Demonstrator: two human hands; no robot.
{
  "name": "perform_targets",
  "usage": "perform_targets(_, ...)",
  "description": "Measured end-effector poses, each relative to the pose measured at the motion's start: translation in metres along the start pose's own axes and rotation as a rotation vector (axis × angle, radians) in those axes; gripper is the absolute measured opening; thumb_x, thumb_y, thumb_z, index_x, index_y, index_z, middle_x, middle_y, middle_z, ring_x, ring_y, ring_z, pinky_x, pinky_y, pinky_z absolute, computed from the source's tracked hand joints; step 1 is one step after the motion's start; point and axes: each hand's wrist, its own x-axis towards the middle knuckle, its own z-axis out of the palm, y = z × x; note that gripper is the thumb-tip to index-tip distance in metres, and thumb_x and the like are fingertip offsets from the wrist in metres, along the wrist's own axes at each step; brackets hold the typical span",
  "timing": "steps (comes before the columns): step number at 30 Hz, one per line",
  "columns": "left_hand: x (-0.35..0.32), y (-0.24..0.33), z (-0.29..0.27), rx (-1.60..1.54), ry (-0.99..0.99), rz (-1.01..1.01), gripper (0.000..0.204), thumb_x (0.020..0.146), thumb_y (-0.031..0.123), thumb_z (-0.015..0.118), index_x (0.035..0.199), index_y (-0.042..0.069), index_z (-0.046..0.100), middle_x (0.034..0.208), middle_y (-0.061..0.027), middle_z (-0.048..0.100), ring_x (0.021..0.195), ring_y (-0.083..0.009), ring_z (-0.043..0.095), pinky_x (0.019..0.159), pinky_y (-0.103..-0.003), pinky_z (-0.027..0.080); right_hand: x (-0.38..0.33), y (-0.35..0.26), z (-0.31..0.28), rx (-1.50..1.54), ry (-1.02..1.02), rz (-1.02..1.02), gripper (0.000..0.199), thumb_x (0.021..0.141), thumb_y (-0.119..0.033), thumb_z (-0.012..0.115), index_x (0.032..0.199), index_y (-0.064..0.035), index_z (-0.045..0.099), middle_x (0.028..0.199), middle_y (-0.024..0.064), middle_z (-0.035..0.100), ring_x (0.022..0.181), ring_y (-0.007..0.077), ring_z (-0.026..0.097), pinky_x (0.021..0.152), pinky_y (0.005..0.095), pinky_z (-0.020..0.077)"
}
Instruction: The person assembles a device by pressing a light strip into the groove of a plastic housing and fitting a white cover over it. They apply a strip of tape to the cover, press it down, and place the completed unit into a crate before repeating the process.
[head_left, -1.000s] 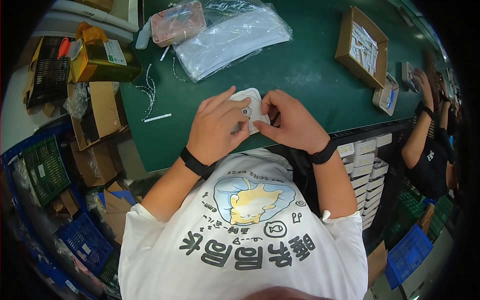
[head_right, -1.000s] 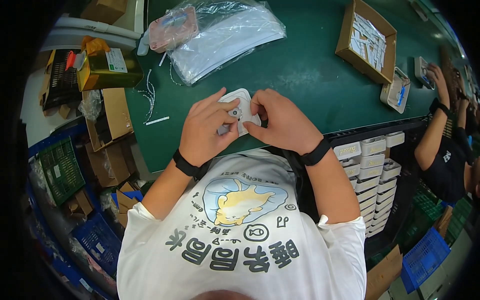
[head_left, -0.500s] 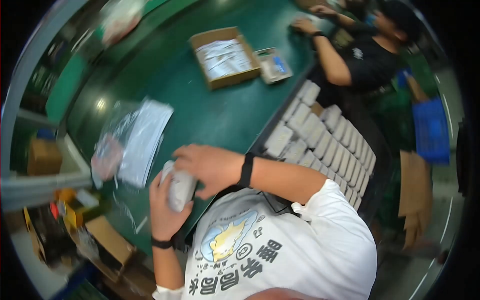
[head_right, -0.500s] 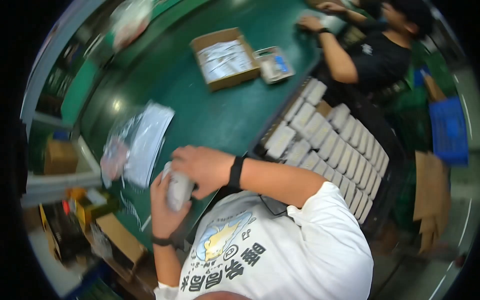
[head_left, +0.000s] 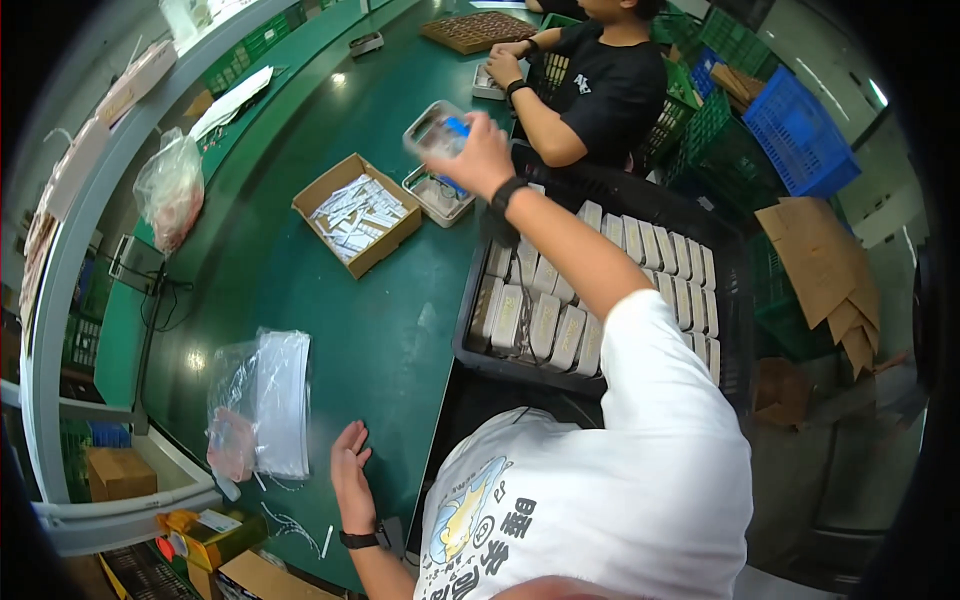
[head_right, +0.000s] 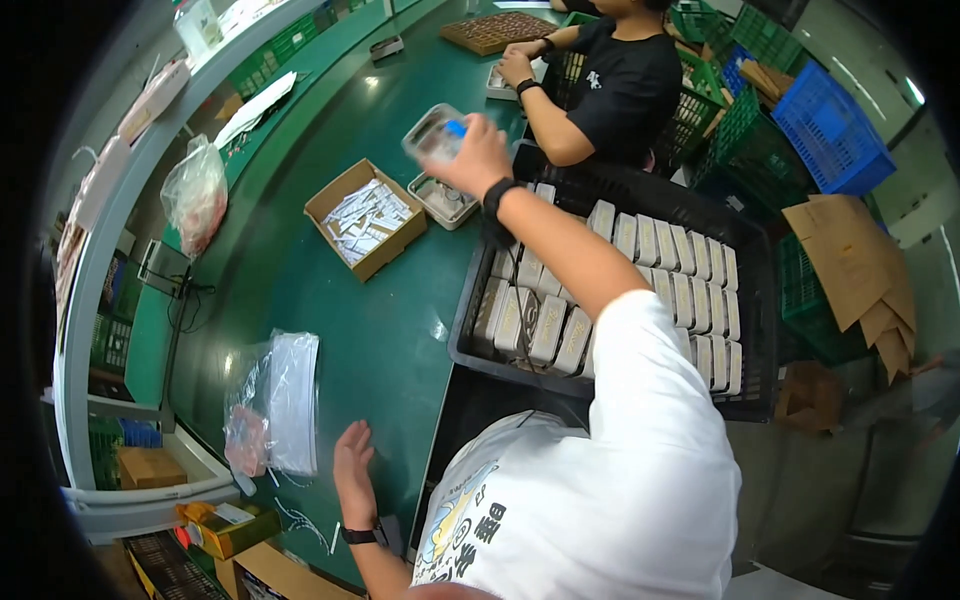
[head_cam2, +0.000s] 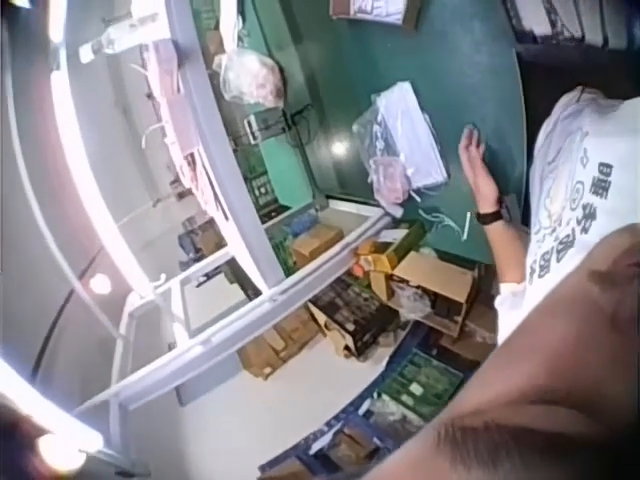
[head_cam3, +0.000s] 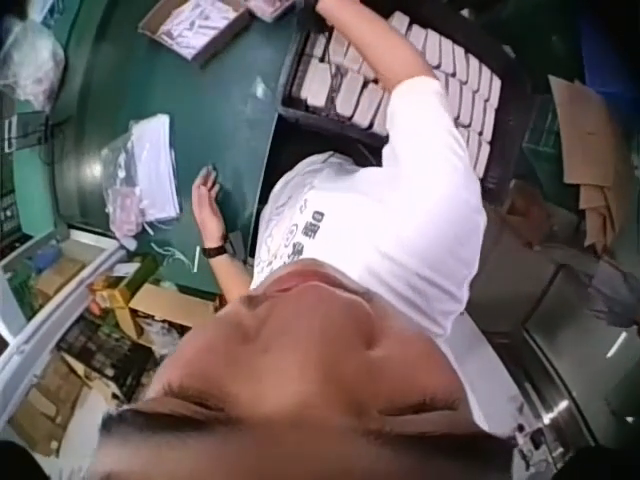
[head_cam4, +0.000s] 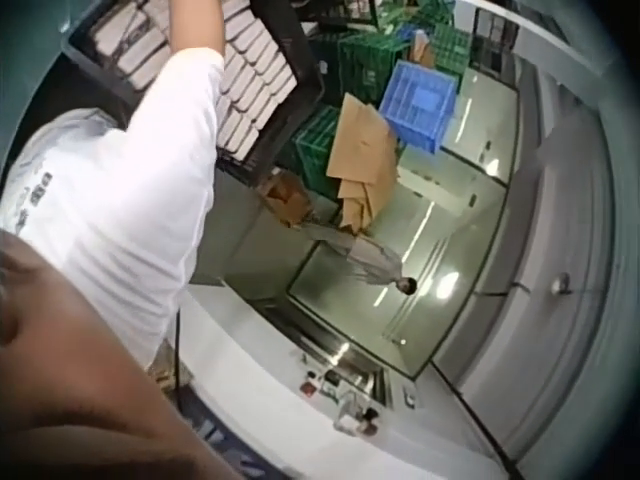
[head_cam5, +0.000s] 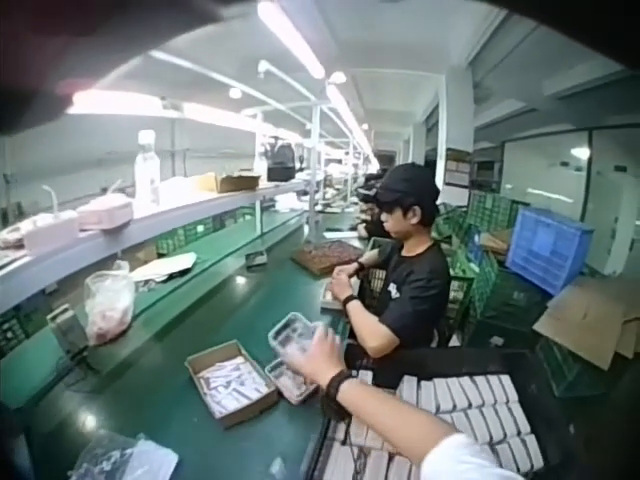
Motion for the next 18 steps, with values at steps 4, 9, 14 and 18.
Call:
perform_targets(4, -0.003, -0.023, -0.005, 0.171, 0.02, 0.025, 0.057, 0.12, 0.032, 0.059, 0.168, 0.0, 0.054, 0.173, -0.0188, 0.058, 0.161, -0.0331, 0.054, 0.133, -0.048, 0.04, 0.042, 0.036, 0.038, -0.311, -0.082, 0.163, 0.108, 0.076, -0.069, 0.096, 0.146, 0.0066, 0.062, 0.136, 0.0232, 0.072, 0.136, 0.0441, 0.064, 0.117, 0.0514, 0.0557)
perform_targets(9, 0.005, -0.018, 0.0, 0.186, 0.01, 0.018, 0.051, 0.115, 0.013, 0.067, 0.164, -0.001, 0.059, 0.169, -0.0175, 0.061, 0.155, -0.0298, 0.057, 0.131, -0.043, 0.042, 0.059, 0.07, 0.059, -0.409, -0.398, 0.199, 0.083, 0.089, -0.062, 0.089, 0.137, 0.0044, 0.073, 0.137, 0.0237, 0.076, 0.135, 0.0423, 0.069, 0.118, 0.0498, 0.0564)
perform_targets(14, -0.006, -0.022, -0.017, 0.197, 0.01, 0.041, 0.05, 0.12, 0.022, 0.064, 0.163, -0.003, 0.058, 0.167, -0.0181, 0.063, 0.154, -0.0307, 0.061, 0.132, -0.044, 0.043, 0.031, 0.081, -0.021, 0.257, 0.062, -0.208, 0.029, 0.106, -0.035, 0.076, 0.116, -0.0094, 0.084, 0.108, 0.019, 0.083, 0.104, 0.0379, 0.082, 0.094, 0.0467, 0.0644)
perform_targets(18, 0.002, -0.021, -0.018, 0.095, 0.059, -0.004, 0.051, 0.121, 0.025, 0.064, 0.163, -0.003, 0.058, 0.166, -0.0185, 0.063, 0.152, -0.0324, 0.062, 0.13, -0.044, 0.046, -0.039, 0.151, -0.144, -0.255, -0.008, 0.3, 0.038, 0.105, -0.044, 0.076, 0.109, -0.0074, 0.084, 0.099, 0.02, 0.083, 0.094, 0.0403, 0.082, 0.085, 0.0507, 0.0648)
